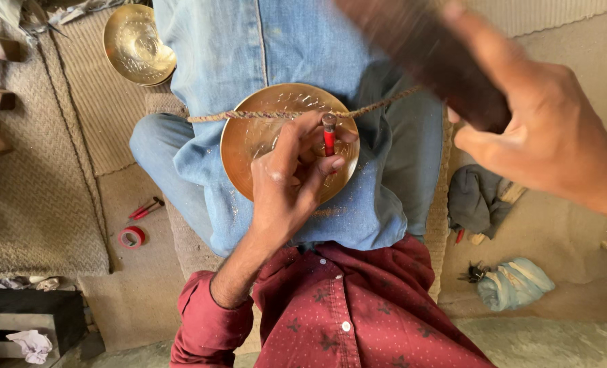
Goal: The person sits cross-legged on the floor with a brass plate on their lap and engraves a decorative pattern into it. They hold a red-handled punch against the metal and repeatedly strike it with a wooden mallet, repositioning the punch across the plate surface to build up the design.
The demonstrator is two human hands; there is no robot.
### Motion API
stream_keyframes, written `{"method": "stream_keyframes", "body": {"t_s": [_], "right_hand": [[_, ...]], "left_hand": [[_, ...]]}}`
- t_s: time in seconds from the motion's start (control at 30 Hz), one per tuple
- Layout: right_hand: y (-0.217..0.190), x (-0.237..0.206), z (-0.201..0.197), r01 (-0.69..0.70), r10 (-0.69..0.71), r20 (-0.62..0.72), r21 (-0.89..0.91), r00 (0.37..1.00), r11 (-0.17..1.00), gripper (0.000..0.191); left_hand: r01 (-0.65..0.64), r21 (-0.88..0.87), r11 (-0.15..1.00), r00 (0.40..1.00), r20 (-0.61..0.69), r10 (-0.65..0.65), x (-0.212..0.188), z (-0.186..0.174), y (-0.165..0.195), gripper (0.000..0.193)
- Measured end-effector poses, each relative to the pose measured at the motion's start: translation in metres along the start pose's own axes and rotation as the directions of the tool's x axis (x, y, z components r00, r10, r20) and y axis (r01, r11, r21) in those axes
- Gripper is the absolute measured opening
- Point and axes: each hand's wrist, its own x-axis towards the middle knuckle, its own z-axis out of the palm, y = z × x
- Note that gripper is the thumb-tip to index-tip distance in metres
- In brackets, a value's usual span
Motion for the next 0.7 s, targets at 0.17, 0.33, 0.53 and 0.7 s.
{"method": "stream_keyframes", "body": {"t_s": [0.17, 0.33, 0.53, 0.7], "right_hand": [[-0.0002, -0.0028, 0.0017, -0.095, 0.092, 0.046, 0.059, 0.995, 0.994, 0.095], [-0.0004, -0.0039, 0.0028, -0.042, 0.046, 0.044, -0.078, 0.998, 0.996, 0.095], [0.0023, -0.0045, 0.0022, -0.12, 0.122, 0.081, -0.025, 0.989, 0.992, 0.094], [0.0024, -0.0058, 0.0052, -0.057, 0.085, 0.099, -0.253, 0.991, 0.966, 0.089]], "left_hand": [[-0.018, -0.036, 0.999, 1.0, 0.01, 0.018, -0.0001, 0.0004, 0.0, 0.047], [-0.03, -0.014, 0.999, 1.0, -0.002, 0.03, -0.0008, 0.001, -0.0007, 0.048], [-0.025, 0.015, 1.0, 1.0, -0.006, 0.025, -0.001, 0.0014, -0.0023, 0.048], [-0.034, 0.03, 0.999, 0.999, -0.01, 0.034, -0.0022, -0.0002, -0.0029, 0.049]]}}
